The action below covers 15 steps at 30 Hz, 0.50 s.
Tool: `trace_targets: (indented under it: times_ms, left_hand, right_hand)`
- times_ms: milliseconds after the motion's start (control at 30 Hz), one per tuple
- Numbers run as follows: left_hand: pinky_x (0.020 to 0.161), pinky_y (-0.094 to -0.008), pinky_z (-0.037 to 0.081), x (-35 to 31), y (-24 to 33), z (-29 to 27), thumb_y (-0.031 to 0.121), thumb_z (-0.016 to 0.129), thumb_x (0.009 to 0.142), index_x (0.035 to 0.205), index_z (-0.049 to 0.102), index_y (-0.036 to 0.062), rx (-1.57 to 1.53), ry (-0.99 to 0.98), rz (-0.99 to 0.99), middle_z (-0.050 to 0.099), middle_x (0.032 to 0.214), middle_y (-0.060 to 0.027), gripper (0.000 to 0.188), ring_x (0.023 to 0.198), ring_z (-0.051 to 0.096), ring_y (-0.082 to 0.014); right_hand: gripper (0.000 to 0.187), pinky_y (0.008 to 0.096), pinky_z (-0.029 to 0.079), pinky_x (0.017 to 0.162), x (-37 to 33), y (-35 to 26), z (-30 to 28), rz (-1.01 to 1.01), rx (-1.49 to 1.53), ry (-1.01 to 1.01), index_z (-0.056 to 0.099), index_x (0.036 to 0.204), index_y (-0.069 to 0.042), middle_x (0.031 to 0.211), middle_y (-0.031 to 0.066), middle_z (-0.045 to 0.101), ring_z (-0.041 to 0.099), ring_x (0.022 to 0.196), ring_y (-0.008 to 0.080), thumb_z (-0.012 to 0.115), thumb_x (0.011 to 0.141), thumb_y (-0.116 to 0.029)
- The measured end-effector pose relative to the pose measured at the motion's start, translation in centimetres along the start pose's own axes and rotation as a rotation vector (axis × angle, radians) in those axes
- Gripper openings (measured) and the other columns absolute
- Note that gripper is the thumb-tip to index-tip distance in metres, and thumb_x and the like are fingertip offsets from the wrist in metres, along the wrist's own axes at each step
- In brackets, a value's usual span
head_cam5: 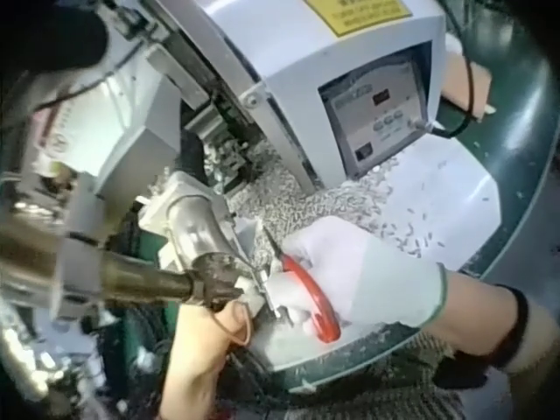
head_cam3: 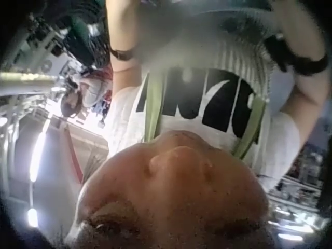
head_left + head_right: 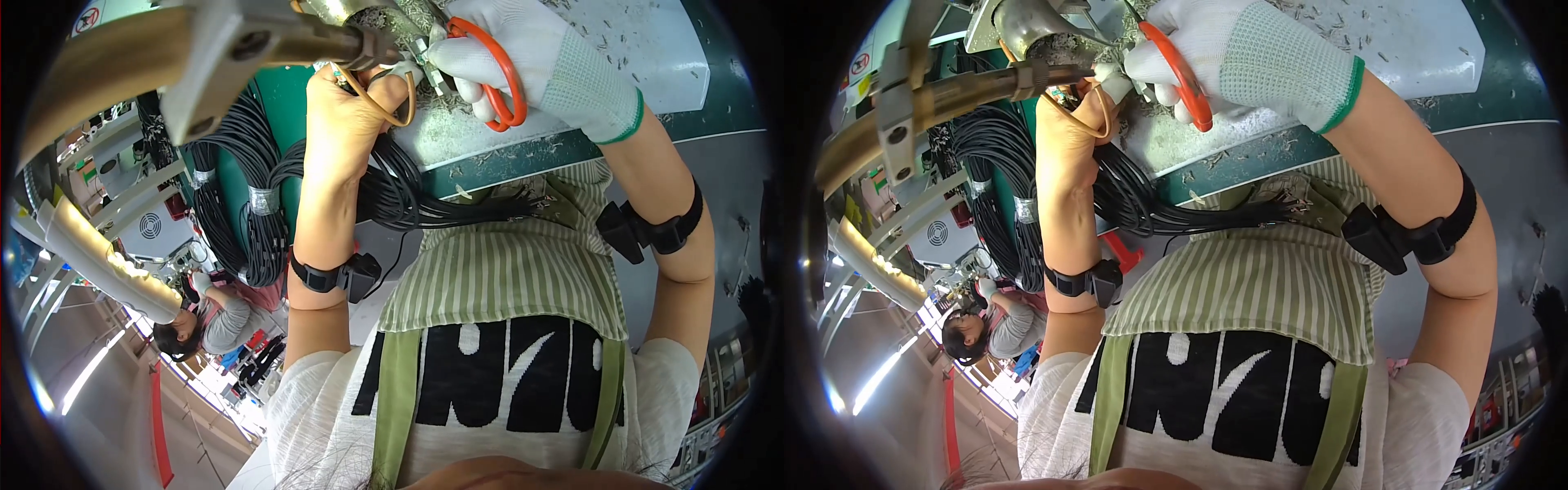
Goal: The person trims the ends of a wire bundle with shears, places the wires into a machine to be crimped, and then uses the shears to remove excess material from the connector.
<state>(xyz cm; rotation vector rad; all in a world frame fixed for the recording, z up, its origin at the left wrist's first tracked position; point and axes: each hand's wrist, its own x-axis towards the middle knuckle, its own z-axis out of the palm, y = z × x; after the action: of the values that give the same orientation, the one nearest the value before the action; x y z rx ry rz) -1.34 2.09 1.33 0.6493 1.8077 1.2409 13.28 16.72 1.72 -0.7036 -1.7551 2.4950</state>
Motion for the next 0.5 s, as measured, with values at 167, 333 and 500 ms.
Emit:
trace_targets:
  times_ms: [167,333,500]
  left_hand:
    - [0.049,-0.0211,0.037,-0.35,0.54,0.89,0.002,0.068,0.074,0.077,0.062,-0.0003,0.085,0.072,0.046,0.057,0.065,0.0015,0.007,0.056,0.047,-0.0047]
    - [0.052,-0.0215,0.039,-0.21,0.37,0.48,0.002,0.068,0.075,0.080,0.063,-0.0003,0.115,0.051,0.055,0.058,0.070,0.0016,0.008,0.060,0.049,-0.0058]
    - [0.052,-0.0216,0.039,-0.20,0.23,0.36,0.003,0.068,0.075,0.079,0.063,0.0013,0.085,0.020,0.071,0.058,0.072,0.0014,0.006,0.061,0.049,-0.0050]
  right_hand:
    - [0.020,0.0229,0.044,0.046,0.30,0.10,-0.31,0.022,0.074,-0.057,0.064,0.074,0.003,0.059,0.0070,0.061,0.059,0.051,0.0122,0.061,0.082,-0.015]
    - [0.021,0.0224,0.044,0.046,0.49,0.36,-0.34,-0.028,0.073,-0.044,0.064,0.074,0.003,0.059,0.0070,0.061,0.058,0.051,0.0117,0.061,0.083,-0.015]
    - [0.020,0.0225,0.044,0.046,0.21,0.12,-0.20,0.006,0.037,-0.033,0.064,0.074,0.003,0.059,0.0067,0.061,0.058,0.051,0.0114,0.060,0.083,-0.015]
